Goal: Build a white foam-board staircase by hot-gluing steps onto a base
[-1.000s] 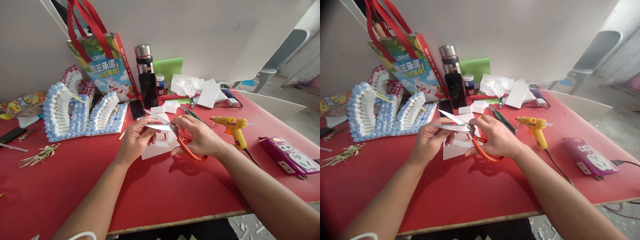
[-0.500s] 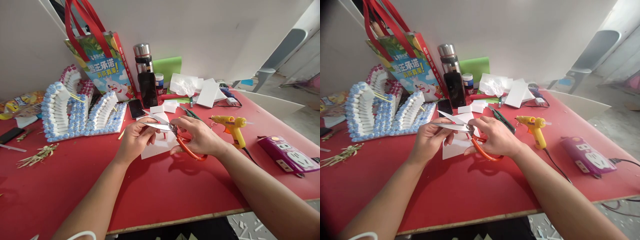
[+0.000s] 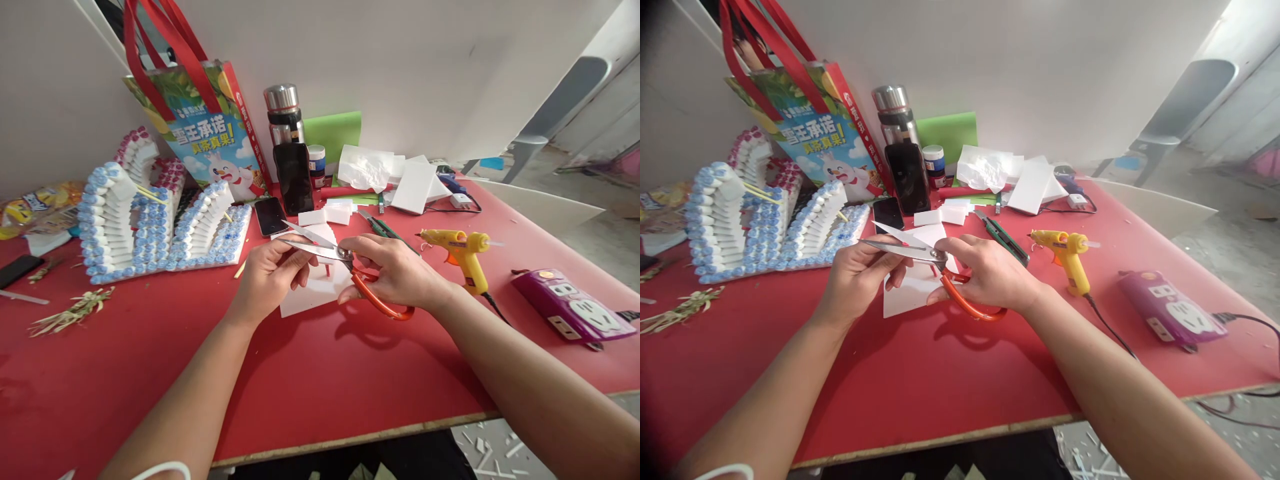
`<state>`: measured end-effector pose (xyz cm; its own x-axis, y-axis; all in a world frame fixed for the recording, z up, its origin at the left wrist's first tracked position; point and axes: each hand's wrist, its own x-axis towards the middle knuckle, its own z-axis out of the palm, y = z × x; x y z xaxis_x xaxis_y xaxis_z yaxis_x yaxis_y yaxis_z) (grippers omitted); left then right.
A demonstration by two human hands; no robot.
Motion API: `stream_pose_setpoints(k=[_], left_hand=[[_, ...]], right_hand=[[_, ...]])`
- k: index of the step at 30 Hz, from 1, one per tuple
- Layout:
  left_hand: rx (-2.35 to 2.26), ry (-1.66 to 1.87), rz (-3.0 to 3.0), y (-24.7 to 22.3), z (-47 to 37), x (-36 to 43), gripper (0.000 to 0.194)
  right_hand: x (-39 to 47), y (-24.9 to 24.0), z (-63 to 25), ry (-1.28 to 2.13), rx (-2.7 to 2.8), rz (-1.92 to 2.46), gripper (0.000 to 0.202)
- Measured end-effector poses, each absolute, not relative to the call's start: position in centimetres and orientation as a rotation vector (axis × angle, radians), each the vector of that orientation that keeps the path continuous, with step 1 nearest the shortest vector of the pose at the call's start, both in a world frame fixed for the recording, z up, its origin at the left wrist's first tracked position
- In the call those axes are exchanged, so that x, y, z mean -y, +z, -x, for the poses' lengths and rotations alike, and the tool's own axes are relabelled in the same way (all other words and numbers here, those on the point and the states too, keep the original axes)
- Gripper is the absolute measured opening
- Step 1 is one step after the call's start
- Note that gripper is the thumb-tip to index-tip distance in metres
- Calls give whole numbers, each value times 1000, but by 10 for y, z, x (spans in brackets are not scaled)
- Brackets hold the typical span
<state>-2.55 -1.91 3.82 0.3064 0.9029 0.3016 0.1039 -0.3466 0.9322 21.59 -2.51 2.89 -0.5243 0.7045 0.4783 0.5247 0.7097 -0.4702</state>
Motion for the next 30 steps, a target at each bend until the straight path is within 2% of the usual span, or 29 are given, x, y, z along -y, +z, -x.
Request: stream_pose_setpoints(k=[9, 17, 25, 30], left_hand=[[-979, 1134, -1629, 36, 27, 20, 22], [-945, 1140, -1539, 43, 21, 22, 15], [-932, 1218, -1466, 40, 22, 22, 14], [-886, 1292, -1397, 42, 22, 19, 11]], right_hand=[[25, 29, -213, 403, 2206, 885, 52], [30, 31, -210, 511, 2109, 1096, 45], [30, 40, -212, 408, 1835, 1609, 47], [28, 49, -220, 319, 2016, 2035, 32]])
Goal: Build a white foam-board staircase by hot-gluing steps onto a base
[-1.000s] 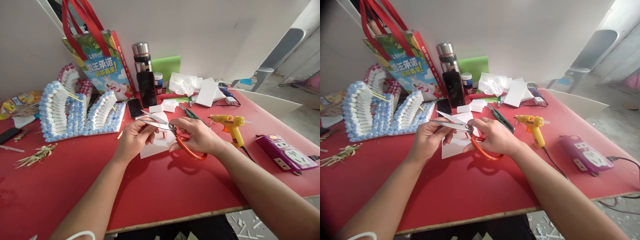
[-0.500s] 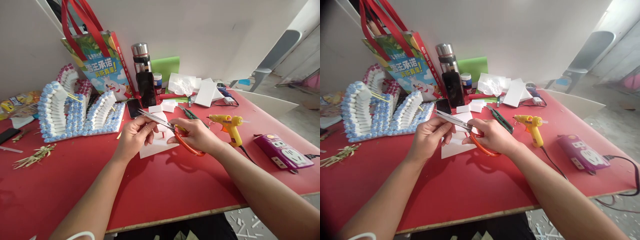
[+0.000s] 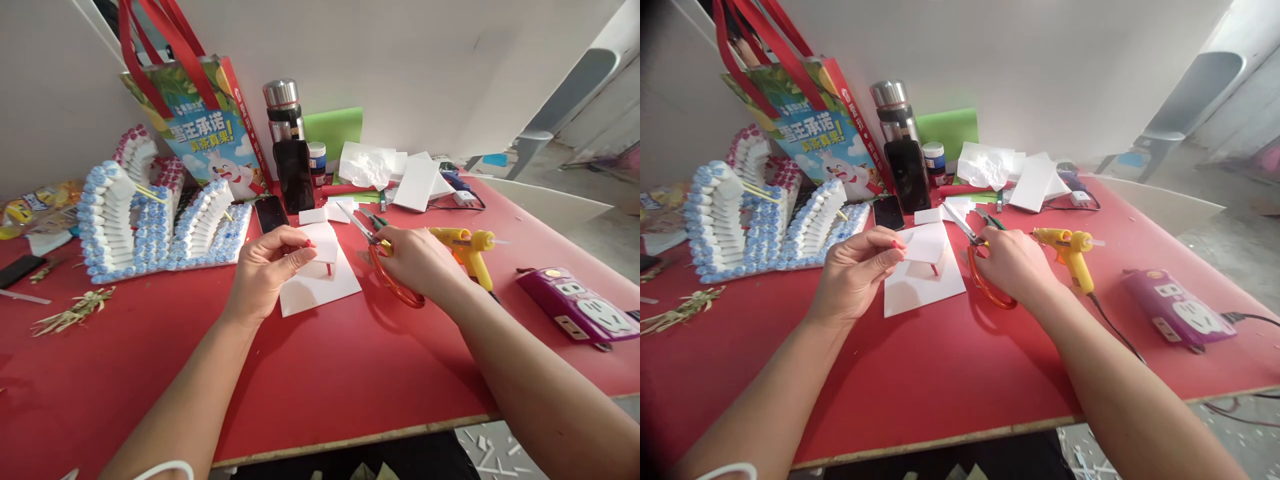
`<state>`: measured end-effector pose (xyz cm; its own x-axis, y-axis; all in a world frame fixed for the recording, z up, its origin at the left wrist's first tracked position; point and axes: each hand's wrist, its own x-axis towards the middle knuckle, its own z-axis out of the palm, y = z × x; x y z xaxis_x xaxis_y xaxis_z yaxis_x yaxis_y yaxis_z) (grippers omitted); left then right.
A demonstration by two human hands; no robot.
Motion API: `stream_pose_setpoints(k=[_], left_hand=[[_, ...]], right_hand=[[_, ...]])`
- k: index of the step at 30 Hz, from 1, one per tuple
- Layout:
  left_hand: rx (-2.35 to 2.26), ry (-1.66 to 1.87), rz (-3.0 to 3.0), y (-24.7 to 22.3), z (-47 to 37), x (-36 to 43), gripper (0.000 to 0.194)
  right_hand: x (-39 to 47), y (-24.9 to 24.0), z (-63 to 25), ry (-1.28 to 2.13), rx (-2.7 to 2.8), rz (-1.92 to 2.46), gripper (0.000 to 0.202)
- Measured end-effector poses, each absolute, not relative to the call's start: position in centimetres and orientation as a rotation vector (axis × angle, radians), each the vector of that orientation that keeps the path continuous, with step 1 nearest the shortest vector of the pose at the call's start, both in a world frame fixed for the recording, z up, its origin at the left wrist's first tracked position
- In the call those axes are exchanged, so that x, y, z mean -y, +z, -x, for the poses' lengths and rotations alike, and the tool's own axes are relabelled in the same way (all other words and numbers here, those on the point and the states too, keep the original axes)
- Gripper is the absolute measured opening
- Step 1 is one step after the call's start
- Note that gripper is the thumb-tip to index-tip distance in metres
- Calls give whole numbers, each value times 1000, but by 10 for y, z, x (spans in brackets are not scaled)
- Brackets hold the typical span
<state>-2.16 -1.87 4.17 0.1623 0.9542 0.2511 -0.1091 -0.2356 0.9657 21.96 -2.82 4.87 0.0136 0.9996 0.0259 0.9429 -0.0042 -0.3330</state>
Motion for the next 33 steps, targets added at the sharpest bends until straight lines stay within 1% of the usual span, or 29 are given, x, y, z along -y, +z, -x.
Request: stream_pose_setpoints(k=[3, 7, 10, 16, 19, 22, 24, 33], left_hand=[[-881, 1336, -1376, 46, 25, 18, 9], [-994, 1327, -1386, 51, 37, 21, 8], [-1117, 1300, -1403, 44, 48, 25, 14], [-1265, 1197, -1517, 12, 60, 25, 19], [-1344, 1140, -1643, 4, 58, 22, 20], [-1393, 1126, -1818, 2, 54, 20, 17], [-1403, 1133, -1877, 1, 52, 21, 16], [-1467, 1168, -1812, -6, 45, 21, 15]], right_hand=[[30, 50, -218, 300, 2164, 2214, 21], [33, 47, -213, 299, 2346, 2217, 16], [36, 45, -209, 258, 2425, 2185, 20], [43, 56, -205, 165, 2530, 2171, 25], [42, 56, -202, 99, 2519, 2004, 34], [40, 47, -197, 83, 2529, 1655, 36], [40, 41, -193, 112, 2576, 1515, 36], [41, 31, -185, 107, 2685, 1438, 41]])
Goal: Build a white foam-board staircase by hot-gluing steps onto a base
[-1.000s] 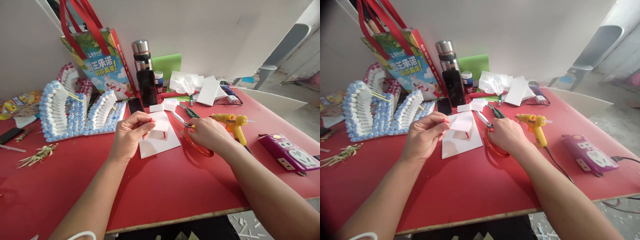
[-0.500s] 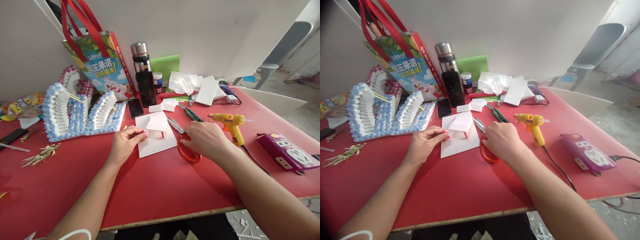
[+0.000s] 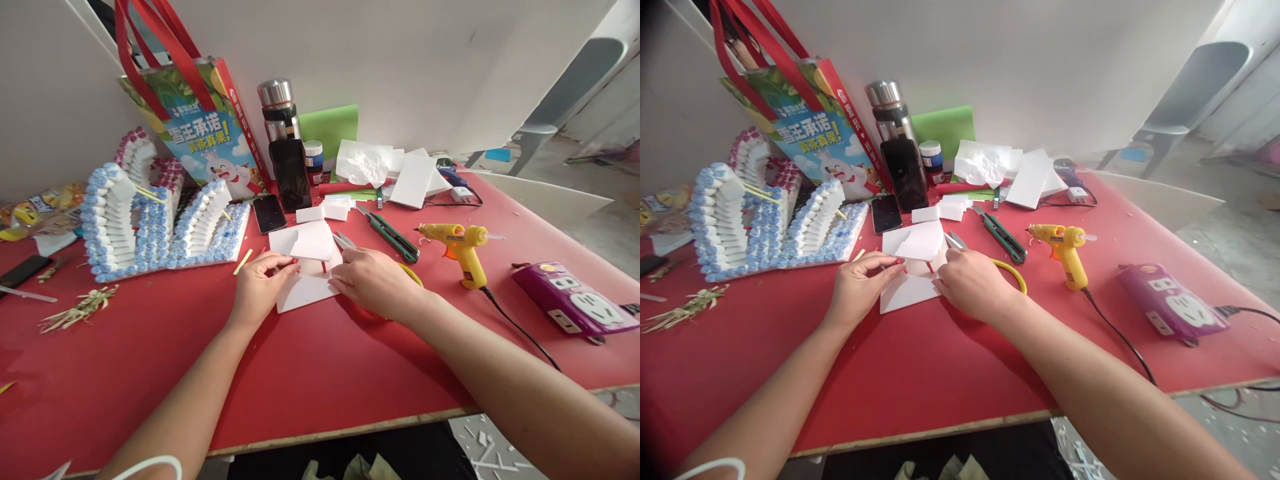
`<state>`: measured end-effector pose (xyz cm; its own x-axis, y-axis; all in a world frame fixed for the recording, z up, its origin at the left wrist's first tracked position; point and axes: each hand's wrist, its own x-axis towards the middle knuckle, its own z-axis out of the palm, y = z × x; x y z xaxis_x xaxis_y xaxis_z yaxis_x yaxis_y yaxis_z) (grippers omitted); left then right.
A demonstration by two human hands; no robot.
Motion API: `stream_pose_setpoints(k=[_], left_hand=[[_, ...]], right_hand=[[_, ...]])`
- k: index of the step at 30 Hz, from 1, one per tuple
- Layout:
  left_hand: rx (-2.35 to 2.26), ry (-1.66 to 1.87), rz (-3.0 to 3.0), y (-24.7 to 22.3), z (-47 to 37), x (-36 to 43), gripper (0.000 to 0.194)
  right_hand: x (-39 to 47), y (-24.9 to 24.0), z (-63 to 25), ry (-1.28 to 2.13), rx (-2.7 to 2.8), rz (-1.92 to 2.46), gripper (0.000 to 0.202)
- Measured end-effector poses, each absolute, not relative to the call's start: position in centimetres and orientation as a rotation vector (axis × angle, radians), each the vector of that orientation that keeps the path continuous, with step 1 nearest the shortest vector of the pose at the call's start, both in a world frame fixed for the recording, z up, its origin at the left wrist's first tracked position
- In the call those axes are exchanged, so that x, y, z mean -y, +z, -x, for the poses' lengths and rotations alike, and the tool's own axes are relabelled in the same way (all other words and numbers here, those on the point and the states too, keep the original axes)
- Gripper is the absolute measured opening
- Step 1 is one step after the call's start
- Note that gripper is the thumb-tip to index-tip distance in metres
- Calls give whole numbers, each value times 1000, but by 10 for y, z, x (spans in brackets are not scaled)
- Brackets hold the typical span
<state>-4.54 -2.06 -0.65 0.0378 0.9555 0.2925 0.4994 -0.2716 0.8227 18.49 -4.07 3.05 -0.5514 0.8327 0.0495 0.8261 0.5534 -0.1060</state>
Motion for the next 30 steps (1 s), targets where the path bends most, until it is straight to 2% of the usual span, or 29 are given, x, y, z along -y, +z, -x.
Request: stream_pose_setpoints(k=[26, 30], left_hand=[[-1496, 1139, -1789, -10, 43, 13, 14], [-1501, 1108, -1802, -10, 44, 13, 13]], right_hand=[[41, 32, -180, 192, 2710, 1549, 35], [46, 44, -181, 178, 2753, 1538, 31]])
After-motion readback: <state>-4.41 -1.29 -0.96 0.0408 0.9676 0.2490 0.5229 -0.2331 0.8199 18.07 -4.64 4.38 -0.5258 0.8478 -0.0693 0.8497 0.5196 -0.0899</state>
